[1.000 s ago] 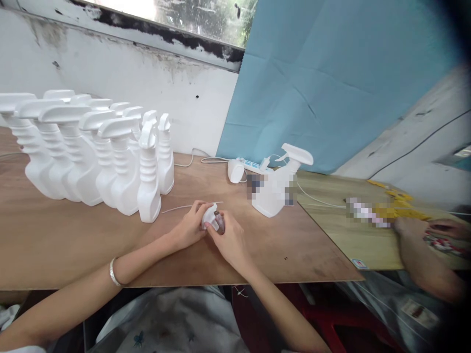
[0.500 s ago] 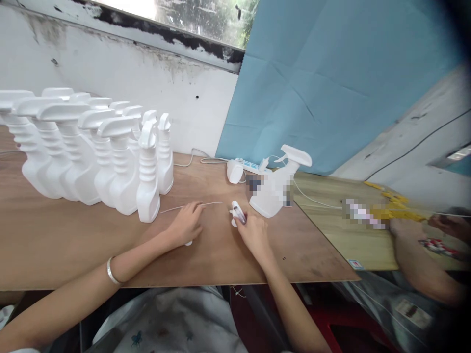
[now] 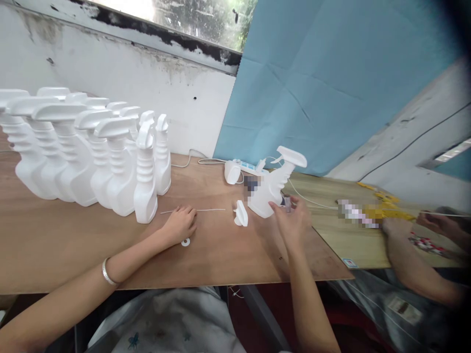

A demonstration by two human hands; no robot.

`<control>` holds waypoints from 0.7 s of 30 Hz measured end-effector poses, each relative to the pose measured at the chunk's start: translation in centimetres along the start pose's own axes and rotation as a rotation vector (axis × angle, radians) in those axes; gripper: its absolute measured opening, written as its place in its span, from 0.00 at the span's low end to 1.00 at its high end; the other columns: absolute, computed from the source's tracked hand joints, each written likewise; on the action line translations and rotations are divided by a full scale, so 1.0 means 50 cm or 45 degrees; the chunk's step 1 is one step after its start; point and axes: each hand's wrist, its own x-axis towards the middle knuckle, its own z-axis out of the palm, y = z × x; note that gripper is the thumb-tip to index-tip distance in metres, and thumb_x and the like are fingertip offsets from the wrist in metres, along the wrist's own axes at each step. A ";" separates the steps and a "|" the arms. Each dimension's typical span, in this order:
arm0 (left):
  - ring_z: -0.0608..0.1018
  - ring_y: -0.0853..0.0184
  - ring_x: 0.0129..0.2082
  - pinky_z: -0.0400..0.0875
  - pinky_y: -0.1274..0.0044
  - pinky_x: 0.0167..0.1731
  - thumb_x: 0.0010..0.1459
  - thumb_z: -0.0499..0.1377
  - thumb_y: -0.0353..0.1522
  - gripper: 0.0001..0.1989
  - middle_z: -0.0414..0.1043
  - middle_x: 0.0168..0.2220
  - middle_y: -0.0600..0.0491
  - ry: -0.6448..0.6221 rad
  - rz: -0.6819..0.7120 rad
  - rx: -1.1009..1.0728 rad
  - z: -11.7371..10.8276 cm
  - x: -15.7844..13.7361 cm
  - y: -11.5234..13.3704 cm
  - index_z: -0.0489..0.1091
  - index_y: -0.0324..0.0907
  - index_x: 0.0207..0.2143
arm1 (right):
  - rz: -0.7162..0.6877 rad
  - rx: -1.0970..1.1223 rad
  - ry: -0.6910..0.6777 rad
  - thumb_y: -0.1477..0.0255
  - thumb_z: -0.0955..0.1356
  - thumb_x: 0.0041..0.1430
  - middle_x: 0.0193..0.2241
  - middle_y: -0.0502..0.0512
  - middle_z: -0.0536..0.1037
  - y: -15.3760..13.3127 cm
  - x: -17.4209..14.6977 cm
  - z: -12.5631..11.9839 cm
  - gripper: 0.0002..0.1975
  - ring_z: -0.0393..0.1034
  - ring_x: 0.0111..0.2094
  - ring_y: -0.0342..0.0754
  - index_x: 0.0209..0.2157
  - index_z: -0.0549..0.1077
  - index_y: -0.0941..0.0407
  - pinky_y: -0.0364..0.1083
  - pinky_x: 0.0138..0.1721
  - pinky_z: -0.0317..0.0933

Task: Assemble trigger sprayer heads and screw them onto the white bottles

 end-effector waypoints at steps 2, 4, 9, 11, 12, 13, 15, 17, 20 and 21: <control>0.70 0.59 0.40 0.62 0.67 0.43 0.54 0.49 0.29 0.09 0.68 0.39 0.45 0.000 -0.001 0.003 0.000 0.000 0.001 0.64 0.36 0.37 | 0.092 0.084 -0.115 0.56 0.70 0.36 0.41 0.64 0.71 0.033 0.030 0.010 0.36 0.66 0.41 0.58 0.47 0.63 0.61 0.53 0.41 0.57; 0.70 0.59 0.40 0.62 0.67 0.44 0.53 0.49 0.29 0.09 0.68 0.39 0.44 0.021 -0.007 -0.012 0.002 0.000 0.001 0.63 0.37 0.38 | 0.139 0.224 -0.312 0.58 0.72 0.34 0.44 0.65 0.70 0.058 0.051 0.029 0.40 0.67 0.42 0.56 0.49 0.61 0.62 0.52 0.40 0.59; 0.69 0.58 0.44 0.59 0.65 0.47 0.51 0.50 0.28 0.12 0.67 0.41 0.43 0.091 0.003 -0.059 0.010 -0.001 -0.002 0.62 0.36 0.41 | 0.162 0.152 -0.501 0.60 0.69 0.40 0.40 0.62 0.73 0.060 0.065 0.074 0.30 0.69 0.39 0.55 0.45 0.65 0.60 0.49 0.36 0.61; 0.67 0.56 0.48 0.57 0.63 0.49 0.51 0.50 0.28 0.14 0.66 0.44 0.42 0.106 0.008 -0.067 0.014 -0.001 -0.003 0.61 0.36 0.42 | 0.167 -0.009 -0.454 0.59 0.68 0.42 0.37 0.63 0.74 0.043 0.063 0.086 0.27 0.69 0.38 0.57 0.43 0.66 0.61 0.50 0.35 0.61; 0.66 0.55 0.50 0.56 0.62 0.50 0.51 0.50 0.28 0.14 0.65 0.45 0.41 0.116 0.008 -0.069 0.015 -0.002 -0.004 0.61 0.36 0.42 | 0.164 -0.082 -0.431 0.59 0.68 0.43 0.37 0.65 0.74 0.032 0.063 0.093 0.27 0.69 0.38 0.58 0.42 0.66 0.62 0.50 0.35 0.60; 0.64 0.54 0.52 0.55 0.62 0.51 0.51 0.50 0.28 0.15 0.64 0.46 0.40 0.124 0.005 -0.071 0.016 -0.002 -0.004 0.61 0.36 0.43 | 0.159 -0.149 -0.407 0.59 0.68 0.43 0.36 0.66 0.74 0.022 0.064 0.101 0.27 0.69 0.38 0.59 0.41 0.66 0.62 0.51 0.36 0.60; 0.62 0.54 0.54 0.54 0.62 0.52 0.51 0.50 0.28 0.16 0.64 0.48 0.40 0.128 -0.001 -0.078 0.016 -0.002 -0.005 0.61 0.35 0.44 | 0.150 -0.233 -0.375 0.58 0.68 0.43 0.36 0.68 0.74 0.002 0.070 0.122 0.27 0.68 0.40 0.61 0.41 0.66 0.63 0.53 0.38 0.59; 0.62 0.53 0.54 0.54 0.62 0.52 0.51 0.51 0.28 0.16 0.63 0.48 0.40 0.123 -0.005 -0.083 0.014 -0.002 -0.005 0.61 0.35 0.44 | 0.155 -0.252 -0.358 0.59 0.68 0.44 0.36 0.69 0.74 -0.014 0.081 0.147 0.26 0.68 0.41 0.62 0.41 0.66 0.64 0.54 0.40 0.58; 0.62 0.53 0.53 0.53 0.61 0.53 0.51 0.51 0.29 0.16 0.63 0.48 0.39 0.109 -0.016 -0.082 0.011 -0.003 -0.004 0.61 0.35 0.44 | 0.172 -0.246 -0.327 0.59 0.68 0.46 0.38 0.71 0.73 -0.030 0.105 0.182 0.27 0.67 0.42 0.63 0.42 0.66 0.64 0.54 0.41 0.58; 0.62 0.54 0.53 0.53 0.61 0.53 0.51 0.51 0.29 0.16 0.63 0.48 0.40 0.107 -0.020 -0.080 0.011 -0.003 -0.003 0.61 0.35 0.44 | 0.176 -0.239 -0.314 0.59 0.68 0.46 0.38 0.72 0.72 -0.035 0.116 0.191 0.27 0.67 0.43 0.63 0.43 0.65 0.64 0.54 0.41 0.58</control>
